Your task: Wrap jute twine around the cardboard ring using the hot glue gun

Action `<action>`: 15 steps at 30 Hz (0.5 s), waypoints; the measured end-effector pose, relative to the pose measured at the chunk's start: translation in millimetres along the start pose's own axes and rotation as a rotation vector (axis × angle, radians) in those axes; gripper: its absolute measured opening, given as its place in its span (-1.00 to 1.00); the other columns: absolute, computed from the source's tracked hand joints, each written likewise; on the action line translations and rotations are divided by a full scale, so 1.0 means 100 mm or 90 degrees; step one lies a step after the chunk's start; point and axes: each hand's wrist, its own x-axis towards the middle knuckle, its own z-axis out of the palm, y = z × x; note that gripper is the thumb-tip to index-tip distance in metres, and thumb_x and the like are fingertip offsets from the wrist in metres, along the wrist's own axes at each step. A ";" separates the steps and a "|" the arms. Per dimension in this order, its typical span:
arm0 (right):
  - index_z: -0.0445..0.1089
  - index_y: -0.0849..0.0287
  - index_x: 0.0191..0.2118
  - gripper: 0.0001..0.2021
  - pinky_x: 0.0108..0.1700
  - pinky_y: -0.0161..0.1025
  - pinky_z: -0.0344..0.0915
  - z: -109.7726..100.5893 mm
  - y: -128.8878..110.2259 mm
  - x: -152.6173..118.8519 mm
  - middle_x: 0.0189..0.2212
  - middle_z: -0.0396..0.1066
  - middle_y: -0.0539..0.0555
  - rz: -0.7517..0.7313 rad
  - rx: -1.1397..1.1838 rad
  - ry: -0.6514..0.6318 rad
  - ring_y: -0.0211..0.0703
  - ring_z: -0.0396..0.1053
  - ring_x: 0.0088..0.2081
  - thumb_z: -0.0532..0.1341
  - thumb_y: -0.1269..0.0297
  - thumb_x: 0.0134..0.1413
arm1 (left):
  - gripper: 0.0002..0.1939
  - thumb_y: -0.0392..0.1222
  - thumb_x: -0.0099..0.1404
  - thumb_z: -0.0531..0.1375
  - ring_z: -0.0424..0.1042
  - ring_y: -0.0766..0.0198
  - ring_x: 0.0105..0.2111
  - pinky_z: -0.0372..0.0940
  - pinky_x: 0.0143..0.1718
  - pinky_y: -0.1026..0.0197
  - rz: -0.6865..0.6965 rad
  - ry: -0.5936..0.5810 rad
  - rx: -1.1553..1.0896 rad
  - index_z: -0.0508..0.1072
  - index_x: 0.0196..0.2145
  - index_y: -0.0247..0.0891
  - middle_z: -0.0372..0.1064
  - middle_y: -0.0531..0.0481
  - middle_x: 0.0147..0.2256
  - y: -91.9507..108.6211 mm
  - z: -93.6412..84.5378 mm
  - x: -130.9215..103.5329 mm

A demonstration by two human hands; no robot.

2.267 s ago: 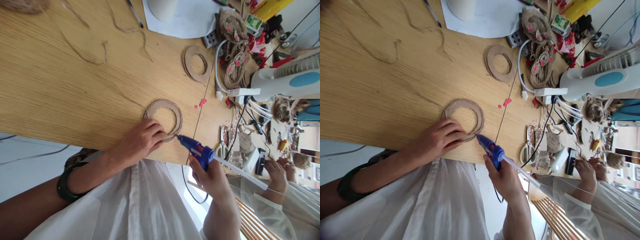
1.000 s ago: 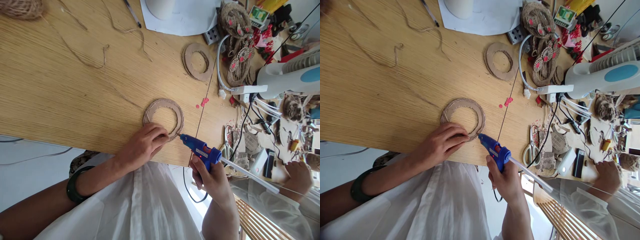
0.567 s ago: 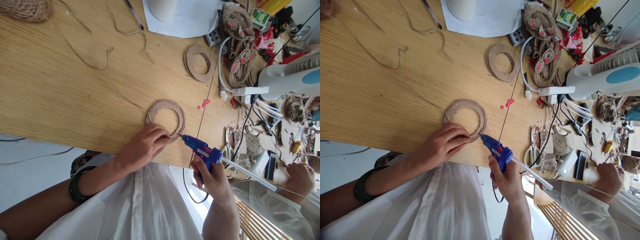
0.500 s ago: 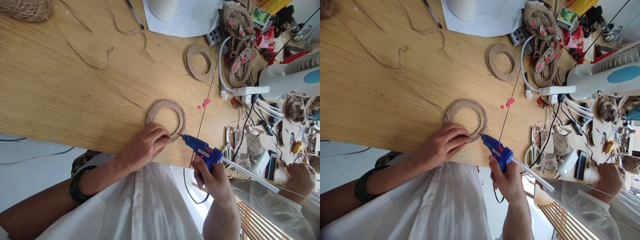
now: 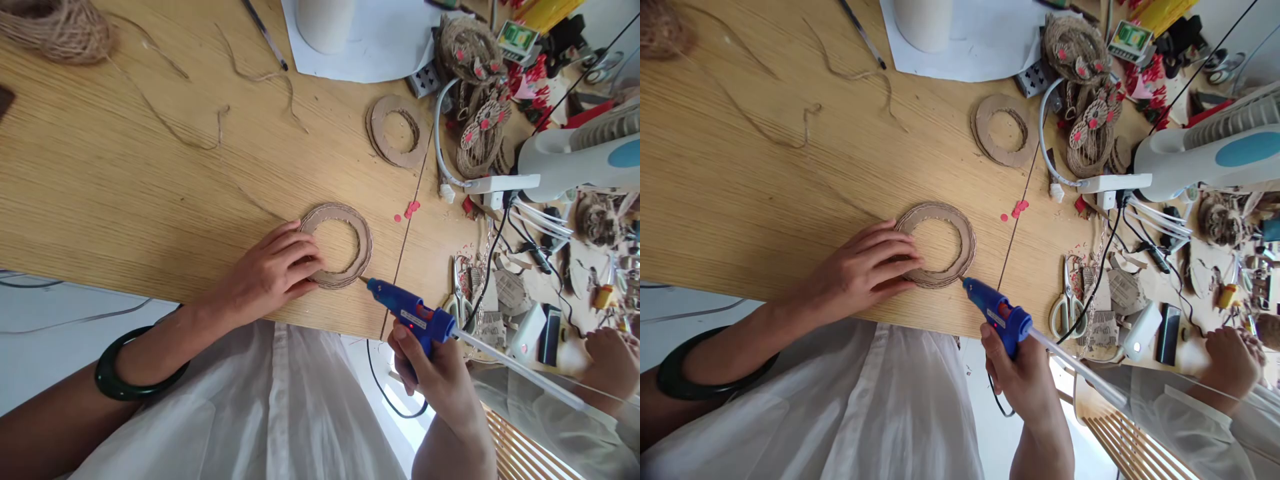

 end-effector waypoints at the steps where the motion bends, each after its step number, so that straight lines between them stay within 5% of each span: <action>1: 0.23 0.11 -0.38 -0.61 -0.72 -0.39 0.03 0.01 0.02 -0.02 -0.67 0.15 -0.16 0.011 -0.013 -0.001 -0.43 0.07 -0.76 0.19 -0.08 0.32 | -0.78 -0.30 0.36 0.29 0.44 0.07 0.06 0.28 0.30 -0.17 0.000 0.005 -0.007 0.47 -0.05 -0.33 0.49 -0.12 -0.08 0.01 0.01 0.00; 15: 0.21 0.08 -0.34 -0.61 -0.70 -0.33 0.08 0.00 0.02 0.02 -0.70 0.20 -0.14 0.031 -0.116 -0.047 -0.35 0.13 -0.76 0.13 -0.13 0.33 | -0.87 -0.34 0.40 0.23 0.48 0.15 -0.04 0.26 0.31 -0.17 -0.036 0.023 -0.041 0.48 -0.10 -0.33 0.49 -0.09 -0.13 0.13 0.10 0.00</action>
